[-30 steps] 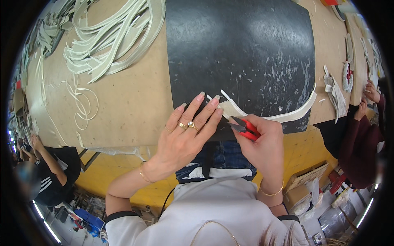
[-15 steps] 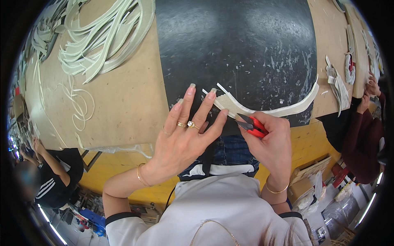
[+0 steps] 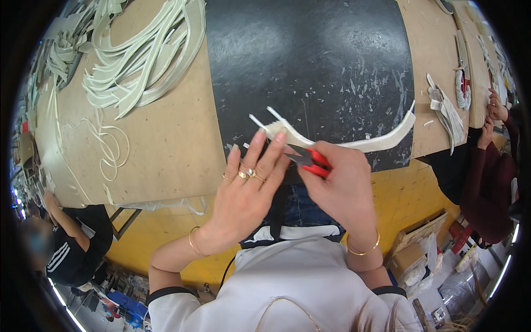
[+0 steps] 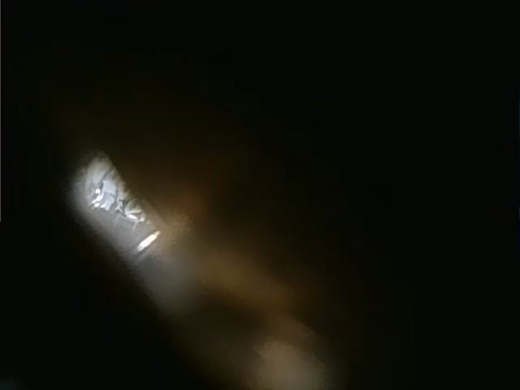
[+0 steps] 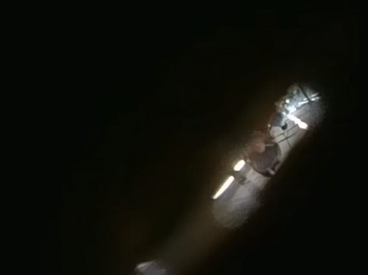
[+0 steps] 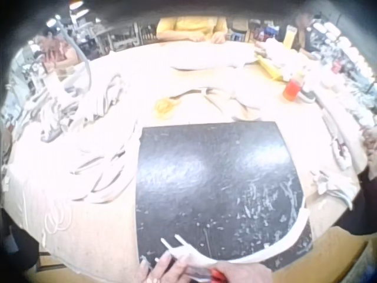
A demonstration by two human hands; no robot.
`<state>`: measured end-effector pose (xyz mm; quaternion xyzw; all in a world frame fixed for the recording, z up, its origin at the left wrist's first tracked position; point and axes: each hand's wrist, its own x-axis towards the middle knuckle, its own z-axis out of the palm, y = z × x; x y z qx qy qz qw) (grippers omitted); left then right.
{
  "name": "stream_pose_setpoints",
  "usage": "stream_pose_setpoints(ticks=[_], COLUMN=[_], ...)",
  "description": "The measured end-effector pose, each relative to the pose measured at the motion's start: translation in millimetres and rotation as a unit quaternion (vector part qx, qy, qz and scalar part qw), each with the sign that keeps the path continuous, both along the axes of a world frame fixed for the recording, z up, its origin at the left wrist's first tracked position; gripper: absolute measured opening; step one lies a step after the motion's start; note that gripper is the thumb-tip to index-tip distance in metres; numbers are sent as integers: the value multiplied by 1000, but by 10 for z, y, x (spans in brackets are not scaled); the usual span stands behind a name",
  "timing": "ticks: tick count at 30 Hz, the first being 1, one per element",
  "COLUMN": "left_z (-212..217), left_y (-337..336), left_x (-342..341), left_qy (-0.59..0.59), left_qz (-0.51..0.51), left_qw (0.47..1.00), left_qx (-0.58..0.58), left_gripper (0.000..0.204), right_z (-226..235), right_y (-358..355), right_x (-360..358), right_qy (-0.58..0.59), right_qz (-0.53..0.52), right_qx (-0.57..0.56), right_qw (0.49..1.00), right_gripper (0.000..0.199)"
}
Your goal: The person uses red-handled scissors to trim white fabric strips on a black cutting mat. They repeatedly cut along the edges of curved pieces, remove small offcuts, and place trimmed pieces aside on the table.
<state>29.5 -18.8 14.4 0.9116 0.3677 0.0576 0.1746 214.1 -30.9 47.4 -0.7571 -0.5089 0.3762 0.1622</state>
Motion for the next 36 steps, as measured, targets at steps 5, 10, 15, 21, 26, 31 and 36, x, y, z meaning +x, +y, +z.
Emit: stream_pose_setpoints(ticks=[5, 10, 15, 21, 26, 31, 36], left_z=[-65, -93, -81, -64, -99, -103, 31], left_y=[94, 94, 111, 102, 30, 24, 84], left_x=[-81, -101, -111, -106, -31, 21, -124], left_qy=[7, 4, 21, 26, 54, 53, 62], left_qz=[6, -5, -17, -16, -22, 4, -18], left_qw=[1000, 1000, 999, 999, 997, 996, 998], left_qx=[-14, -16, -24, -42, 55, 67, 1], left_gripper=[53, 63, 65, 67, 60, 58, 62], right_z=[-24, 66, 79, 82, 43, 32, 166], right_y=[73, 47, 37, 68, 61, 37, -55], right_x=[-48, 192, 277, 287, 248, 184, 88], right_qy=[23, -11, 15, 11, 4, -12, -36], right_qz=[7, 47, 39, 51, 34, 15, 57], right_qx=[1, -26, -63, -77, -29, -16, 0], right_qw=[1000, 999, 997, 996, 999, 1000, 998], right_gripper=[15, 17, 17, 17, 17, 16, 16])
